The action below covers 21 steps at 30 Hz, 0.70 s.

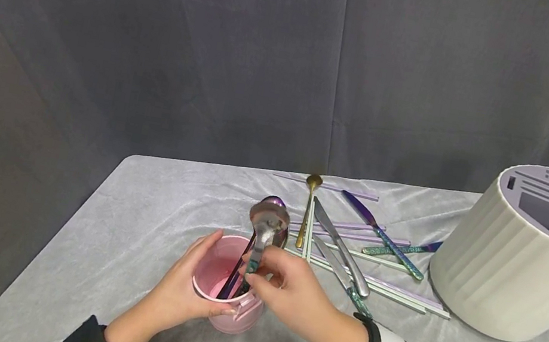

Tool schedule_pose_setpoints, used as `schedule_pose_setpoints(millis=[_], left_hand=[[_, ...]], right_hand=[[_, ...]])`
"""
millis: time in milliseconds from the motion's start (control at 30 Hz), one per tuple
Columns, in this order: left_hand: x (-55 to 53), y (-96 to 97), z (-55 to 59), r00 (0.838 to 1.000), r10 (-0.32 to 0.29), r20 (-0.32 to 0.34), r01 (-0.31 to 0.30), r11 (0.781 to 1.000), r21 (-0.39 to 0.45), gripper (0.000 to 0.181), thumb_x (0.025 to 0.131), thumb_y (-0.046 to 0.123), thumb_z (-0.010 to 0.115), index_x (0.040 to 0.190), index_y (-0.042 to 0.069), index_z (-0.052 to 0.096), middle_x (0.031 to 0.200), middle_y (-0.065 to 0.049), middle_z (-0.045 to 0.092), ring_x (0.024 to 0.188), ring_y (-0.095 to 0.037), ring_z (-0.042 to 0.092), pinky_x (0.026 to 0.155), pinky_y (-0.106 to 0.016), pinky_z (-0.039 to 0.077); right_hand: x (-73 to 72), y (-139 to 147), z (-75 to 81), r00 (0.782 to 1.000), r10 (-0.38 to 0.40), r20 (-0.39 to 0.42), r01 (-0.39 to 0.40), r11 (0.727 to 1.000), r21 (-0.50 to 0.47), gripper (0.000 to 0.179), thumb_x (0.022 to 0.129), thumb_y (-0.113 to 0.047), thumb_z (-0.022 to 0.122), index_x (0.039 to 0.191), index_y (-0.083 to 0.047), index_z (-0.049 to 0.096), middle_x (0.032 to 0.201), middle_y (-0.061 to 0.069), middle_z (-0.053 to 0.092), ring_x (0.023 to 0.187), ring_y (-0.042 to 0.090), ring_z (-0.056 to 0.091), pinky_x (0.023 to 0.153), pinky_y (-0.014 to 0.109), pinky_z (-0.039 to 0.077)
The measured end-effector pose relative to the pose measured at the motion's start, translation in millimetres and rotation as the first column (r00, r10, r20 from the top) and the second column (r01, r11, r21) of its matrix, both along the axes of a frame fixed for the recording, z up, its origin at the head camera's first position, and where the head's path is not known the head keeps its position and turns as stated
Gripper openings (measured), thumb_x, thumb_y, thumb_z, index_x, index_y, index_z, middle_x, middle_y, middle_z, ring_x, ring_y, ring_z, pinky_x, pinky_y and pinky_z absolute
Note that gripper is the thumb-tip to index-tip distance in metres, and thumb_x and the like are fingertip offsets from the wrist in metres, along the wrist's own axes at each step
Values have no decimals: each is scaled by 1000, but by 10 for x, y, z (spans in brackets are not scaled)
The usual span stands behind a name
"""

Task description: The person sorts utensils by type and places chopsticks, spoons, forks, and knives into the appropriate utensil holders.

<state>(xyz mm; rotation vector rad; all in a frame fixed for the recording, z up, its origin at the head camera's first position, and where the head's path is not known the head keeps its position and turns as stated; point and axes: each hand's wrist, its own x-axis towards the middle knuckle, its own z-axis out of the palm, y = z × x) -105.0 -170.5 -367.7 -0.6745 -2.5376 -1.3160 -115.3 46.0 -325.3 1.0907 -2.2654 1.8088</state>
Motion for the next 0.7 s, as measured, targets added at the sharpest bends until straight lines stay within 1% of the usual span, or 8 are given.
schedule_pose_setpoints(millis=[100,267,333,367,433,567,700], left_hand=[[-2,2,-1,1000,-1,-6,1,1000,-4,107,58,11,93,145,-4,33,136,-21,47,116,-37,52,95,-47,47],[-3,5,3,1000,0,-18,0,1000,-2,106,57,8,93,145,-4,33,137,-22,47,118,-38,51,96,-47,46],[-1,7,5,1000,0,-15,0,1000,3,106,58,7,93,145,-4,33,137,-22,47,118,-38,51,96,-46,46],[1,7,6,1000,0,-15,0,1000,5,106,58,7,92,145,-4,33,137,-22,47,118,-38,51,96,-45,46],[3,7,6,1000,0,-9,0,1000,10,106,58,7,93,145,-4,34,137,-22,46,118,-38,51,96,-45,47],[-1,6,-2,1000,2,-17,-2,1000,8,106,58,10,93,146,-1,34,138,-21,47,117,-35,51,94,-47,47],[0,4,-8,1000,10,-21,-10,1000,-1,107,57,11,93,146,-1,34,138,-20,47,116,-35,52,94,-48,47]], right_hand=[[-5,-10,-10,999,-9,-37,11,999,49,8,85,5,65,93,4,67,88,9,69,79,10,64,61,24,52],[-20,-25,-18,993,-13,-115,24,996,91,16,84,6,67,99,2,66,84,4,70,77,10,64,62,24,52],[-20,-26,-12,993,-14,-114,25,996,91,19,84,6,67,103,2,66,84,5,71,77,11,64,63,25,52],[-17,-23,-9,993,-22,-118,33,995,94,18,84,6,67,101,2,65,85,5,71,78,11,65,64,25,51],[-14,-16,-7,991,-34,-128,46,995,88,17,84,7,66,99,2,62,85,8,71,78,14,66,66,25,52],[-13,6,-17,988,-51,-145,58,997,50,21,83,11,65,101,4,58,89,13,70,81,18,66,69,27,54],[-11,30,-36,990,-28,-139,29,999,12,29,83,12,64,111,8,56,93,16,69,85,23,66,73,28,55]])
